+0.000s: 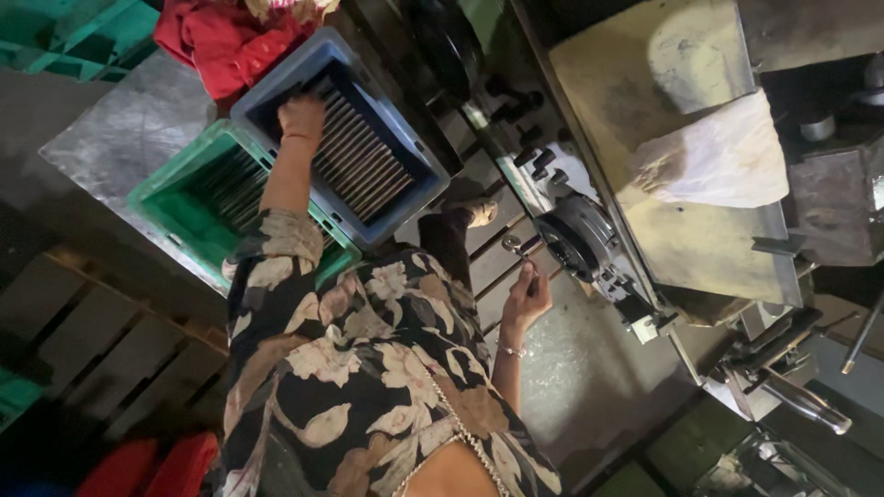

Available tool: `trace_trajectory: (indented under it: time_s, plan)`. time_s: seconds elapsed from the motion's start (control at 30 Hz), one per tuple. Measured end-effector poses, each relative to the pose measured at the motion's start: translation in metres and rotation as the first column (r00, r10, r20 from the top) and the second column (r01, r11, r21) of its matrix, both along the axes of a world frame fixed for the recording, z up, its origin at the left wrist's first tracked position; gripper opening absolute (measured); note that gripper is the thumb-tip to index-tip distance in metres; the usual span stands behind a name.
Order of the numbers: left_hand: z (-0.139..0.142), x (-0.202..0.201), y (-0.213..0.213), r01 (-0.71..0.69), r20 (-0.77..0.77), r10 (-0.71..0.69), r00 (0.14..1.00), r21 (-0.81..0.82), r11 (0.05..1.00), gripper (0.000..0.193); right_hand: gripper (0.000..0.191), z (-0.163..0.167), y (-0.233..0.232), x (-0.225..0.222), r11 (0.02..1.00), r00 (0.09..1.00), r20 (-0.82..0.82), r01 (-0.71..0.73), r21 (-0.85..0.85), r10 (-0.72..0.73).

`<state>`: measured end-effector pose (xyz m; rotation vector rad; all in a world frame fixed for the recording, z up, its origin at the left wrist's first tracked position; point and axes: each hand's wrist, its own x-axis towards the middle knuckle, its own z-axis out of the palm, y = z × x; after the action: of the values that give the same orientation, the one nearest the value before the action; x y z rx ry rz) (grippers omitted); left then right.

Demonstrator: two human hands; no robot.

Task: The person repeatedly picks up small cylindrical metal parts from a blue crate, holds them against a rotating grinding wheel, and then places them into a green crate. The process is repeated continuously throughout the clip.

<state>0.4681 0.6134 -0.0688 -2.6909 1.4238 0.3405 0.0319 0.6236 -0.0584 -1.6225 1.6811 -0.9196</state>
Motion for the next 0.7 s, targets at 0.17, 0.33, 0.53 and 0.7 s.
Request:
trace_trajectory:
  time_s: [0.17, 0.33, 0.53, 0.7]
  plan:
    - [0.002, -0.036, -0.027, 0.271, -0.270, -0.253, 0.929, 0.032, 0.962, 0.020, 0.022, 0.003, 0.002, 0.004, 1.000, 0.999, 0.033, 0.012, 0.002, -0.012]
    - [-0.009, -0.091, -0.024, 0.548, -0.487, -0.457, 0.744, 0.053, 0.835, 0.032, 0.023, 0.008, -0.001, 0.009, 1.000, 0.999, 0.037, 0.010, -0.001, -0.010]
    - [-0.023, -0.116, 0.001, 0.545, -0.373, -0.493, 0.786, 0.042, 0.837, 0.034, 0.023, 0.013, -0.002, 0.009, 1.000, 0.999, 0.039, 0.013, -0.008, -0.013]
    - [-0.028, -0.129, 0.008, 0.511, -0.201, -0.512, 0.835, -0.059, 0.857, 0.040, 0.022, 0.017, -0.002, 0.005, 0.999, 0.994, 0.105, 0.036, -0.032, -0.032]
